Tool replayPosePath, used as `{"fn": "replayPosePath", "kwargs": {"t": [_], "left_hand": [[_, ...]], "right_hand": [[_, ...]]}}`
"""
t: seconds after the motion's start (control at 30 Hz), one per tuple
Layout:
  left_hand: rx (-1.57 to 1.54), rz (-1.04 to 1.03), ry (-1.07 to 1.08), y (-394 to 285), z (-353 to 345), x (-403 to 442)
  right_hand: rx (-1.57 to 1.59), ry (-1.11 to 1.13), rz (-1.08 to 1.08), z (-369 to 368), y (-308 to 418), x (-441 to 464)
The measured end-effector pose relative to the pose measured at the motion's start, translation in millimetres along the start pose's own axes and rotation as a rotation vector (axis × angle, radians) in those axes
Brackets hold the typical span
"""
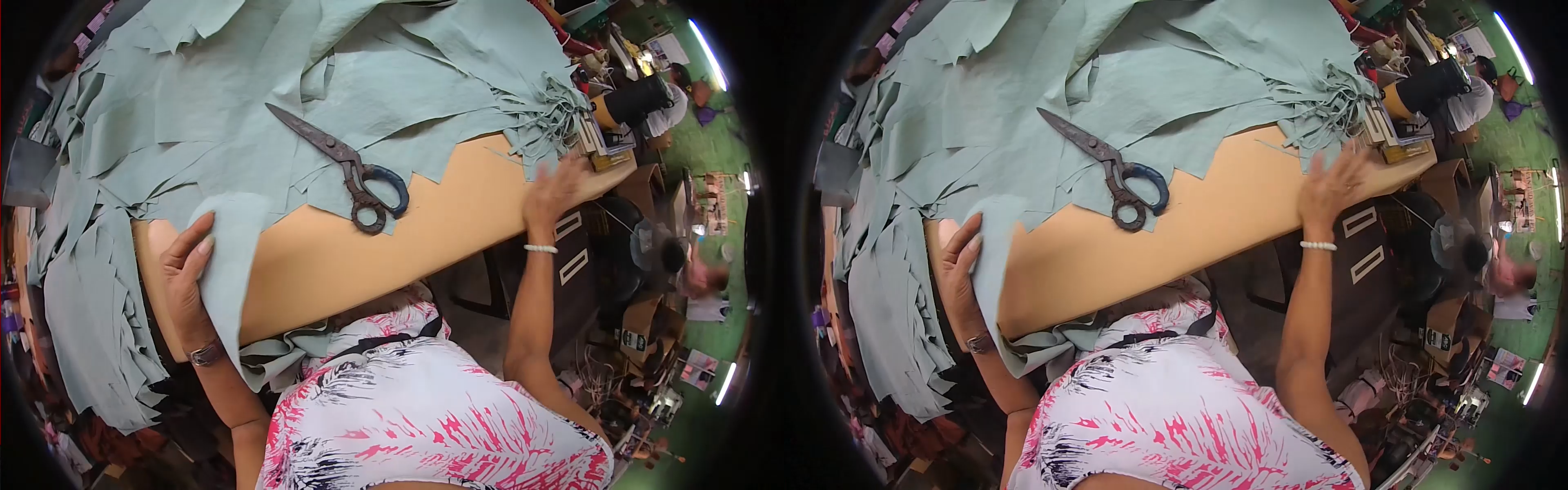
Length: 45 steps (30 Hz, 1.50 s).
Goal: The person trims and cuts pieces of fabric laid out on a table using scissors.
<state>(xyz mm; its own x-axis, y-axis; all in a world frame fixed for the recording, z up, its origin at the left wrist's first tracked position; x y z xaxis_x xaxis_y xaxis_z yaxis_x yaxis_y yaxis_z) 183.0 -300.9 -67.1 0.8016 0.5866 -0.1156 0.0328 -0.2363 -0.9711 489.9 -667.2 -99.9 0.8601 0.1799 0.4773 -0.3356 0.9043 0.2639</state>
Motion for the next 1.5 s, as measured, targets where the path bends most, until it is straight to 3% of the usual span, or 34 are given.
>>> {"fn": "replayPosePath", "kwargs": {"t": [0.07,0.17,0.27,0.4,0.43,0.47,0.6,0.83,1.07,1.17,1.27,1.33,1.4,1.47,1.5], "left_hand": [[0.007,-0.022,0.005,0.4,-1.4,0.1],[-0.034,-0.032,0.012,1.1,-0.8,-0.4],[-0.092,-0.024,0.027,4.4,1.3,-1.9],[-0.140,-0.005,0.022,3.0,2.0,-5.2],[-0.107,-0.022,0.018,1.0,2.2,-6.9],[-0.073,-0.040,0.010,-1.0,0.9,-8.9],[0.036,-0.099,-0.011,-10.8,-0.5,-15.1],[0.127,-0.022,0.064,-11.1,6.6,-12.4],[0.401,-0.132,0.187,-21.8,-16.9,-1.4],[0.310,-0.020,0.233,-26.1,-23.5,2.1],[0.249,0.002,0.255,-28.0,-29.2,3.4],[0.205,-0.022,0.251,-27.9,-28.2,4.3],[0.156,-0.070,0.254,-26.0,-27.2,5.9],[0.057,-0.006,0.256,-25.5,-27.3,5.8],[0.009,0.024,0.257,-26.4,-27.2,5.7]], "right_hand": [[0.024,0.221,-0.121,-23.0,-20.7,-1.0],[0.927,0.026,-0.038,-18.9,-32.8,-3.2],[1.163,0.050,-0.063,9.3,15.9,-26.8],[1.122,0.418,0.216,-10.2,136.5,-75.4],[0.774,0.355,0.483,-5.4,169.0,-78.7],[0.702,0.325,0.664,-1.1,194.1,-83.3],[0.435,0.446,0.787,-26.7,228.7,-107.1],[0.294,0.310,0.660,-24.0,204.0,-92.6],[0.226,0.677,0.521,10.4,167.3,-86.6],[0.253,1.123,0.305,13.4,141.4,-56.6],[0.764,1.275,0.190,17.8,127.3,-50.3],[0.919,1.295,0.248,26.3,121.4,-62.8],[0.944,1.588,-0.019,52.8,128.1,-68.7],[1.001,1.601,0.228,46.4,106.1,-74.6],[1.060,1.684,0.118,48.1,104.4,-78.5]]}}
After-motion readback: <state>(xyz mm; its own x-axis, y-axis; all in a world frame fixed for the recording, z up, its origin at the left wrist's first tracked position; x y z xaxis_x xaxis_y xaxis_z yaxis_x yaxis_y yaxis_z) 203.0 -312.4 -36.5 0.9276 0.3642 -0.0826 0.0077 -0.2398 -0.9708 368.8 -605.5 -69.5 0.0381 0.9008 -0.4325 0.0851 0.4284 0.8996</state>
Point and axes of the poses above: each hand's wrist, its own x-axis towards the middle knuckle, its own z-axis out of the back of the hand, y = z × x, the point moved 2 cm from there along x, towards the middle knuckle, and after that the axes turned 10 degrees about y, right-handed, at the moved point
